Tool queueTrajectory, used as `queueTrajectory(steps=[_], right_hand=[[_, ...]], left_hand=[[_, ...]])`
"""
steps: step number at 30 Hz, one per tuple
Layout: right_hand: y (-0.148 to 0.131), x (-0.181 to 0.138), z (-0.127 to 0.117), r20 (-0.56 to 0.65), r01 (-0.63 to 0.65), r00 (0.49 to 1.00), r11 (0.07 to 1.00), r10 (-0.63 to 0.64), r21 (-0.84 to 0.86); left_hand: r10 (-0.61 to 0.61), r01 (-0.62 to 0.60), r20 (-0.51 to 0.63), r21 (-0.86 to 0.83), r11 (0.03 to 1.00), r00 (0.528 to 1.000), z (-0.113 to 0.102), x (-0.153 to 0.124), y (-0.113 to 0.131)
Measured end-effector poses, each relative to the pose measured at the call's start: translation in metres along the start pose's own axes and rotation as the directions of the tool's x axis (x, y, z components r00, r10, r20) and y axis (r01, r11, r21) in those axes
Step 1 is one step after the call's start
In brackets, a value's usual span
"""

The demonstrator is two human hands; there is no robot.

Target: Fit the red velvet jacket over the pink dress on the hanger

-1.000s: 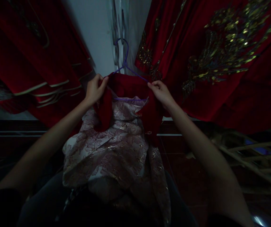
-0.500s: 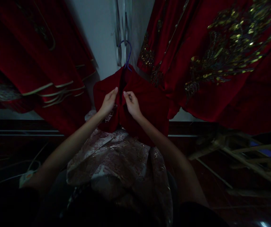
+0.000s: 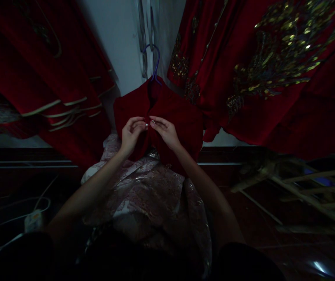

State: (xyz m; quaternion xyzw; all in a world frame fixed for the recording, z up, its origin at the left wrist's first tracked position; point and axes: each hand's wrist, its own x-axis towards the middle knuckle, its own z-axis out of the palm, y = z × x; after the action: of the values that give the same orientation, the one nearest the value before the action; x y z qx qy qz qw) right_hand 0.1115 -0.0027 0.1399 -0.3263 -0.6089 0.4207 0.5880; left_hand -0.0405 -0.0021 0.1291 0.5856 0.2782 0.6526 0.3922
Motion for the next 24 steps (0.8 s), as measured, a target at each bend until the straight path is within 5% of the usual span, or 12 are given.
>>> queueTrajectory(steps=[4,13,17,24], right_hand=[[-0.01,-0.004,-0.001,0.0,0.036,0.999,0.998,-0.036,-0.053],[-0.019,-0.005,0.004,-0.049,0.215,0.971,0.948,-0.233,-0.236],[-0.024,-0.009,0.008,-0.08,0.23,0.956,0.89,-0.283,-0.393],[-0.019,-0.018,0.012,-0.185,0.21,0.933,0.883,-0.31,-0.42]], left_hand=[[0.088,-0.085,-0.065,0.051,0.995,0.994,0.006,-0.006,-0.004],[0.057,-0.058,0.013,0.046,0.997,0.998,0.004,-0.004,0.002],[0.055,-0.056,0.009,0.07,0.996,0.998,0.003,-0.001,0.003],[0.055,-0.057,0.014,0.102,0.993,0.998,0.01,0.005,-0.002]])
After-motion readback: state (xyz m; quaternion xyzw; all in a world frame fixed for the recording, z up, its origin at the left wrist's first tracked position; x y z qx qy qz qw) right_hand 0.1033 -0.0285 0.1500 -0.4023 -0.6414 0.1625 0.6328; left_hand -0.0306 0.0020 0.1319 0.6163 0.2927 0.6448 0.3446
